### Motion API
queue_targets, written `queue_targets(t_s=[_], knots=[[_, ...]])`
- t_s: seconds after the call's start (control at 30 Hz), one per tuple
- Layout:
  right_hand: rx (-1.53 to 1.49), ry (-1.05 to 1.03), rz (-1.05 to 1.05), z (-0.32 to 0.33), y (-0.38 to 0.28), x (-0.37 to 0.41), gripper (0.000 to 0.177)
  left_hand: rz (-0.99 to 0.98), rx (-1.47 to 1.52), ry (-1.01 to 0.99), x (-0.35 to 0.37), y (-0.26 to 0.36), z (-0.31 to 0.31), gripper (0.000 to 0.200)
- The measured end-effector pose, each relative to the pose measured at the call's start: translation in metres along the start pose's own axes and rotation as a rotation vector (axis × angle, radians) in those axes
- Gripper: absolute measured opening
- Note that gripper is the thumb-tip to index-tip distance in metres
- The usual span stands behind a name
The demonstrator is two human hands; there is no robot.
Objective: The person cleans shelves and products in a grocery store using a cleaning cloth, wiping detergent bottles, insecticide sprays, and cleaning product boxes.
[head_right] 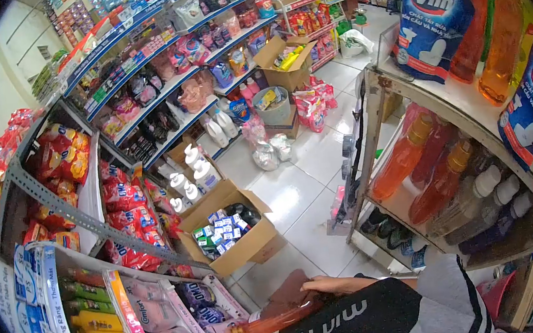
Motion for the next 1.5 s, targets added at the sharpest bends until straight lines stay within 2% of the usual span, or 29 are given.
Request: queue_targets(t_s=[0.03,0.1,0.13,0.17,0.23,0.33,0.5,0.63,0.83,0.9,1.0,1.13,1.17,1.23,1.27,1.37,1.5], knots=[[-0.055,-0.002,0.006,0.002,0.006,-0.007,0.039,0.070,0.069,-0.017,0.004,0.006,-0.013,0.019],[-0.174,-0.006,0.009,0.003,0.021,-0.019,0.038,-0.013,0.006,0.034,0.012,0.018,-0.031,0.015],[-0.201,0.040,-0.007,0.001,0.018,-0.018,0.035,-0.009,0.027,-0.054,0.043,0.036,-0.060,0.012],[-0.292,0.032,-0.048,0.005,0.033,-0.033,0.034,-0.133,-0.073,-0.082,0.060,0.047,-0.078,0.014],[-0.425,0.047,-0.124,-0.003,0.023,-0.018,0.041,-0.760,-0.485,-0.311,0.096,0.063,-0.113,0.012],[-0.532,0.000,-0.088,0.013,0.050,-0.036,0.035,-0.563,-0.230,-0.727,0.139,0.058,-0.155,0.006],[-0.662,-0.012,0.020,0.031,0.070,-0.028,0.032,-0.647,-0.521,-1.403,0.189,0.044,-0.199,0.012],[-0.747,0.024,0.166,0.044,0.076,-0.011,0.029,-0.598,-0.489,-1.687,0.220,0.034,-0.224,0.012],[-1.035,0.153,0.362,0.065,0.106,0.023,0.026,-0.390,-0.309,-1.874,0.258,0.028,-0.269,0.010],[-1.008,0.272,0.382,0.072,0.113,0.033,0.026,-0.403,-0.226,-1.940,0.277,0.024,-0.286,0.011],[-1.127,0.283,0.455,0.075,0.123,0.041,0.026,-0.446,-0.078,-2.146,0.298,0.003,-0.311,0.017],[-1.250,0.467,0.468,0.076,0.129,0.064,0.025,-0.483,0.041,-2.193,0.336,-0.033,-0.334,0.016],[-1.249,0.416,0.504,0.084,0.152,0.048,0.024,-0.521,0.061,-2.204,0.346,-0.042,-0.337,0.015],[-1.125,0.615,0.535,0.084,0.151,0.061,0.030,-0.580,0.092,-2.208,0.364,-0.061,-0.343,0.009],[-1.002,0.602,0.538,0.080,0.147,0.077,0.036,-0.582,0.057,-2.212,0.370,-0.069,-0.347,0.008],[-0.849,0.752,0.582,0.074,0.155,0.090,0.043,-0.596,-0.023,-2.258,0.385,-0.089,-0.358,0.007],[-0.737,0.756,0.677,0.078,0.172,0.089,0.047,-0.431,-0.250,-2.212,0.386,-0.115,-0.372,0.008]])
Point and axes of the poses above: each hand's wrist, its own x-axis away from the middle knuckle, its own z-axis out of the back of the hand, y = z × x, the point moved 3 cm from there along -x, towards the middle knuckle, and after that the axes turned 5 degrees about -x, right-handed, at the moved point
